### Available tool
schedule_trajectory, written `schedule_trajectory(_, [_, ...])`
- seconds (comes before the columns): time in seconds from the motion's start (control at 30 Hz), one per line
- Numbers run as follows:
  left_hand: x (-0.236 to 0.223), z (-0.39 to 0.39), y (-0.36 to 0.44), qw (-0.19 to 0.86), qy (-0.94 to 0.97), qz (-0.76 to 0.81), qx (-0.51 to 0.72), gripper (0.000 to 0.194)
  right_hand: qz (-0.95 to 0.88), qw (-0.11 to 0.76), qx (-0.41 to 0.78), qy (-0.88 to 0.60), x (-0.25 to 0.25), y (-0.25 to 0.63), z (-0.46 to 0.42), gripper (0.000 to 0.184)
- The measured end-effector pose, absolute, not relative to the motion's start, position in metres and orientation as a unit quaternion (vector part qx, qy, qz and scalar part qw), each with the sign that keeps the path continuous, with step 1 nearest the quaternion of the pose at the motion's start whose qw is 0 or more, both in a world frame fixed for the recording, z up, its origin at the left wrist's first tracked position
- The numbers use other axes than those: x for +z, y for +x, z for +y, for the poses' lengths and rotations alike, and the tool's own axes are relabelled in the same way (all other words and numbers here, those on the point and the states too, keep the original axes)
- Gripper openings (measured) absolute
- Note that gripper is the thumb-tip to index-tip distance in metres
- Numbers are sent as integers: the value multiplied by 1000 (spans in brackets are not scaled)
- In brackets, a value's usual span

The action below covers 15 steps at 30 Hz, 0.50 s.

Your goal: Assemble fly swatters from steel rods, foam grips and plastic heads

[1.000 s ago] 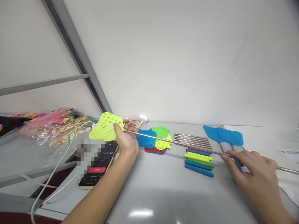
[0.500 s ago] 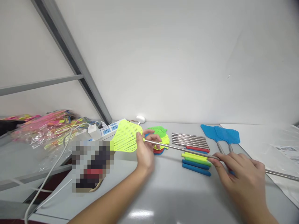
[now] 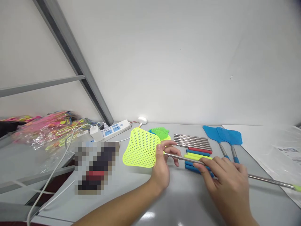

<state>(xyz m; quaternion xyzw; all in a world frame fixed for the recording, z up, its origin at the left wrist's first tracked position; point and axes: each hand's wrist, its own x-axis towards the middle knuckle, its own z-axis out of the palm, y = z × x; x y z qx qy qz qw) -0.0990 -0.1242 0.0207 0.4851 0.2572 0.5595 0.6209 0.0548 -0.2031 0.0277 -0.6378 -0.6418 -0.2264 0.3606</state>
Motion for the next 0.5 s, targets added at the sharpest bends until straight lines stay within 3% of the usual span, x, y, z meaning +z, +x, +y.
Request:
schedule_trajectory(0.27, [32,-106,-113,602,429,274,615,53,-642,346,-237,-642,49,15,-184,25])
schedule_trajectory(0.5, [32,-96,-121,608,401,291,620,52,-665,292,-284,-626,72,1,-177,39])
